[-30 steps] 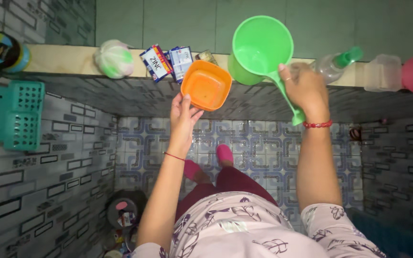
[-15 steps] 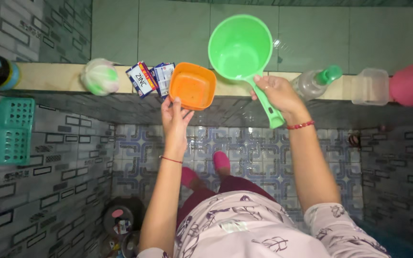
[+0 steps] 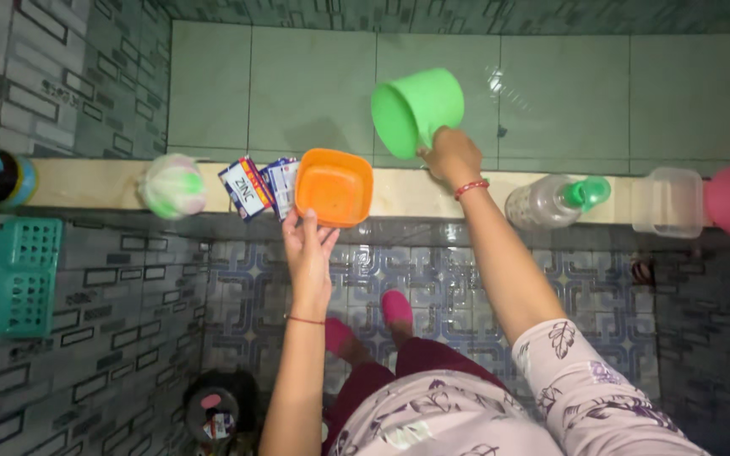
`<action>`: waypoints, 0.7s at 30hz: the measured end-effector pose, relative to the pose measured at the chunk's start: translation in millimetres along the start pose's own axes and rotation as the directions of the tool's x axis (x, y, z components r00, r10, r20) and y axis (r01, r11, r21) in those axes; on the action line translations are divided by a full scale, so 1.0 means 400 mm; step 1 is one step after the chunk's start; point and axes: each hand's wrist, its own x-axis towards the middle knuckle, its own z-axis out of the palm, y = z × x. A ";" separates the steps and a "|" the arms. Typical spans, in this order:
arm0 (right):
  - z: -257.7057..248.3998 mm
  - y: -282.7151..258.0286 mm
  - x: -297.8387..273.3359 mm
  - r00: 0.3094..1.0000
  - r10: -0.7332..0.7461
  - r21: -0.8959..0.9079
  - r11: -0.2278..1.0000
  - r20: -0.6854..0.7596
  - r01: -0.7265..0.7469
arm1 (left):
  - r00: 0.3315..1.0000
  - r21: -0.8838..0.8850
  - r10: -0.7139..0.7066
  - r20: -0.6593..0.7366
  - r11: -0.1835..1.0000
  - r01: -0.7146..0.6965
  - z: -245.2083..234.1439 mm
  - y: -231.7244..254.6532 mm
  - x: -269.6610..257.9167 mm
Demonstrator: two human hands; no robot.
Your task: The person cleans various small bathroom items by wiping them with a damp cloth and rinsing them with water from a green pitcher.
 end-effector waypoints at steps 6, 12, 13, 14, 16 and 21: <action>0.094 0.021 0.101 0.997 -0.075 -0.170 0.982 0.032 0.079 | 0.999 0.040 0.036 0.012 0.999 -0.036 0.038 0.002 0.046; 0.209 0.053 0.221 0.976 -0.201 -0.327 0.931 -0.088 0.162 | 0.999 0.031 0.035 -0.015 0.999 -0.034 0.062 0.026 0.056; 0.222 0.052 0.229 0.976 -0.201 -0.327 0.931 -0.087 0.163 | 0.999 0.032 0.035 -0.016 0.999 -0.034 0.062 0.032 0.050; 0.233 0.048 0.235 0.975 -0.209 -0.342 0.924 -0.079 0.170 | 0.999 0.038 0.032 -0.016 0.999 -0.031 0.061 0.036 0.042; 0.247 0.036 0.240 0.973 -0.221 -0.360 0.915 -0.072 0.181 | 0.999 0.041 0.032 -0.018 0.999 -0.031 0.057 0.042 0.032; 0.236 -0.012 0.218 0.978 -0.180 -0.291 0.935 0.102 0.202 | 0.999 -0.040 0.011 -0.049 0.999 -0.013 0.026 0.031 0.020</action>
